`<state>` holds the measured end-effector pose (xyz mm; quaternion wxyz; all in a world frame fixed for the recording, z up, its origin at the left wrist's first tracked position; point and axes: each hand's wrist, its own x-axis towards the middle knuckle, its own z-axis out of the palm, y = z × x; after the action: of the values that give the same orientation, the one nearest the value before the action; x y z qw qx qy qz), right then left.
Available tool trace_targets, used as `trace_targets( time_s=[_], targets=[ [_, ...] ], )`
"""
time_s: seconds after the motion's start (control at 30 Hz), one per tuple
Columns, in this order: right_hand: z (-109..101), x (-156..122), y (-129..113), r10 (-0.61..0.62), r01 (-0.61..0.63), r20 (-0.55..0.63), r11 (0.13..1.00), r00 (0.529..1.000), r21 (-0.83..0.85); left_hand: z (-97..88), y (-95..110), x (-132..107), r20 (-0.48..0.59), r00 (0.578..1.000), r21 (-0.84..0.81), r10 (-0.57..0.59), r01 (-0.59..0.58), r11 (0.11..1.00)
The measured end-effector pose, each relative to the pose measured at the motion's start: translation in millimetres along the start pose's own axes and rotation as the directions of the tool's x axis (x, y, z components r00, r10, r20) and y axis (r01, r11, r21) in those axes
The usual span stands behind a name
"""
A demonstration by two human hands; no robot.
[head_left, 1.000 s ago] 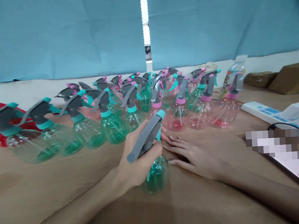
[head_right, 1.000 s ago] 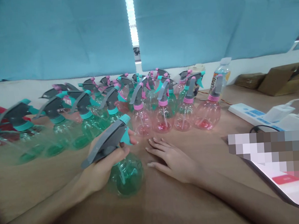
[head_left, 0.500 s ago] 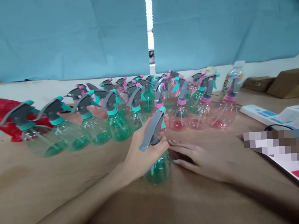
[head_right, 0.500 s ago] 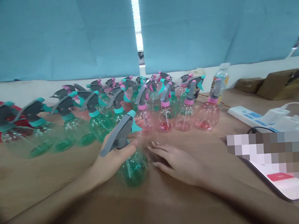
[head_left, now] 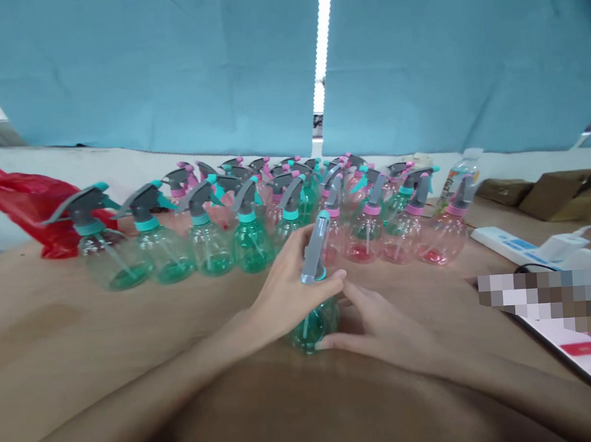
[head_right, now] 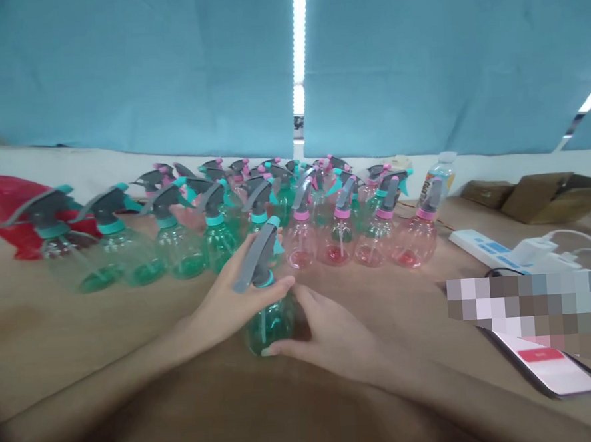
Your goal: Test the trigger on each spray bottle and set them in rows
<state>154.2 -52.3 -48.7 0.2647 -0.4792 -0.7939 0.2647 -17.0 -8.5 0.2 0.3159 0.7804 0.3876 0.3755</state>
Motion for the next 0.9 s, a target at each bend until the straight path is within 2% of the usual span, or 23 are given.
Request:
trace_targets(
  time_s=[0.13, 0.33, 0.47, 0.57, 0.63, 0.73, 0.9],
  targets=[
    [19.1, 16.4, -20.0, 0.001, 0.0, 0.043, 1.0, 0.999, -0.002, -31.4, -6.0, -24.5, -0.056, 0.997, 0.085, -0.055, 0.06, 0.995],
    [58.2, 58.6, -64.2, -0.129, 0.125, 0.117, 0.991, 0.985, 0.047, -87.7, -42.0, -83.9, -0.207, 0.975, 0.328, -0.082, 0.148, 0.933],
    [89.8, 95.3, -98.3, -0.25, 0.242, 0.208, 0.968, 0.946, 0.061, -128.6, -58.0, -122.4, -0.359, 0.929, 0.351, -0.095, 0.228, 0.908],
    [107.0, 128.2, -122.8, -0.344, 0.347, 0.242, 0.937, 0.907, 0.034, -162.1, -64.9, -143.4, -0.504, 0.851, 0.312, -0.146, 0.337, 0.888],
    [114.0, 152.5, -138.1, -0.355, 0.363, 0.211, 0.932, 0.911, -0.001, -185.7, -71.8, -152.2, -0.566, 0.803, 0.29, -0.185, 0.405, 0.867],
    [120.6, 187.7, -157.9, -0.331, 0.34, 0.124, 0.938, 0.936, -0.065, -221.2, -87.6, -157.6, -0.615, 0.755, 0.203, -0.226, 0.429, 0.88],
    [131.0, 227.6, -178.0, -0.268, 0.275, 0.081, 0.957, 0.96, -0.091, -270.6, -124.1, -151.2, -0.676, 0.715, 0.214, -0.179, 0.423, 0.881]
  ],
)
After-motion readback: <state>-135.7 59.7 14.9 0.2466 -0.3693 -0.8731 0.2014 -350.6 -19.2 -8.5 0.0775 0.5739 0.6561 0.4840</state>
